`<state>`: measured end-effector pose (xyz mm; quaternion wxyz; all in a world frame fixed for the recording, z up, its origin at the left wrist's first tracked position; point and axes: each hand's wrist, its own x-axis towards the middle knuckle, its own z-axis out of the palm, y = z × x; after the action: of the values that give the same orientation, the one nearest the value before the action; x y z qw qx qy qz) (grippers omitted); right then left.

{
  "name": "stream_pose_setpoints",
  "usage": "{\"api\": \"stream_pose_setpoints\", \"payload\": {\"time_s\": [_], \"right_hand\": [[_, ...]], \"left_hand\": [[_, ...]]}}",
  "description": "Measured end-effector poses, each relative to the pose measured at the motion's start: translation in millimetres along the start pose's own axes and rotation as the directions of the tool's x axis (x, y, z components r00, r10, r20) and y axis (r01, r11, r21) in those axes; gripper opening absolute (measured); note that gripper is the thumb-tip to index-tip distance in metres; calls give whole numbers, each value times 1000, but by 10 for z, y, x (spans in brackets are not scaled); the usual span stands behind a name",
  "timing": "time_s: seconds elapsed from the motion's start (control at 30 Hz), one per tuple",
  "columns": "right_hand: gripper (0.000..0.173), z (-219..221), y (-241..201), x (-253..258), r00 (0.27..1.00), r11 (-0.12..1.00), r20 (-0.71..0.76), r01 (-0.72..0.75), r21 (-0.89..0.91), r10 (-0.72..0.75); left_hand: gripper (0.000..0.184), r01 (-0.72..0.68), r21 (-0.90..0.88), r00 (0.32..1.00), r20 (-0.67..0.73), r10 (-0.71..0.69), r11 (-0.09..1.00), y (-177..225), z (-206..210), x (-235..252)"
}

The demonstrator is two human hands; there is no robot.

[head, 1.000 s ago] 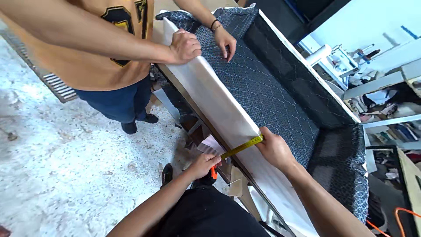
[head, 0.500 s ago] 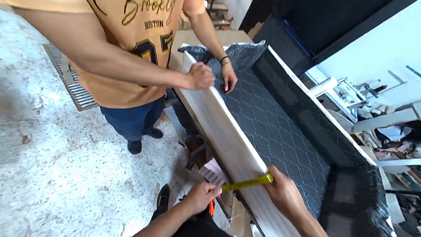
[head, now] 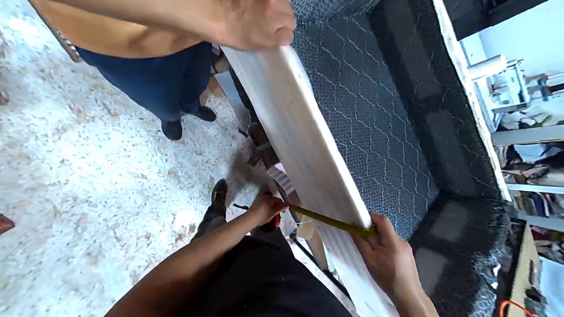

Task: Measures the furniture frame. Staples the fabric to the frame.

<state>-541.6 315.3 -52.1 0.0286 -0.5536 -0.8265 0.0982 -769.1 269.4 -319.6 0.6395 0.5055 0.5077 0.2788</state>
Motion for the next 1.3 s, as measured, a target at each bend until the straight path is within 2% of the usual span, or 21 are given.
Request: {"api": "stream_pose_setpoints", "payload": {"time_s": [0.1, 0.27, 0.3, 0.43, 0.57, 0.7, 0.9, 1.1, 1.3], "right_hand": [[43, -9, 7, -9, 1000, 999, -3, -7, -53, 7], [69, -30, 38, -8, 999, 1000, 35, 7, -13, -7], [67, -30, 49, 6, 999, 1000, 38, 25, 3, -25], [39, -8, 43, 60, 995, 993, -10, 99, -68, -100], [43, -2, 11, 61, 996, 986, -26, 82, -147, -87], [38, -17, -13, 45, 995, 986, -32, 86, -142, -92], [38, -8, -26, 44, 997, 989, -32, 70, -129, -75], [37, 5, -44, 68, 996, 991, -43, 69, -115, -75], [35, 12, -33, 82, 994, 989, -48, 90, -114, -96]], "left_hand": [[43, -37, -76, 999, -10, 37, 996, -56, 208, 157], [45, -29, -209, 1000, 3, 30, 978, 51, 420, 293], [44, -55, -220, 998, -5, 56, 974, 31, 473, 340], [32, -121, -316, 992, -75, 102, 941, -2, 575, 419], [26, -194, -341, 977, -148, 152, 920, -79, 644, 439], [26, -289, -361, 943, -265, 200, 886, -175, 796, 479], [27, -240, -410, 930, -356, 88, 880, -228, 927, 439], [28, -187, -270, 906, -418, 60, 944, -217, 952, 409], [30, -109, -252, 899, -438, -13, 962, -212, 986, 402]]}}
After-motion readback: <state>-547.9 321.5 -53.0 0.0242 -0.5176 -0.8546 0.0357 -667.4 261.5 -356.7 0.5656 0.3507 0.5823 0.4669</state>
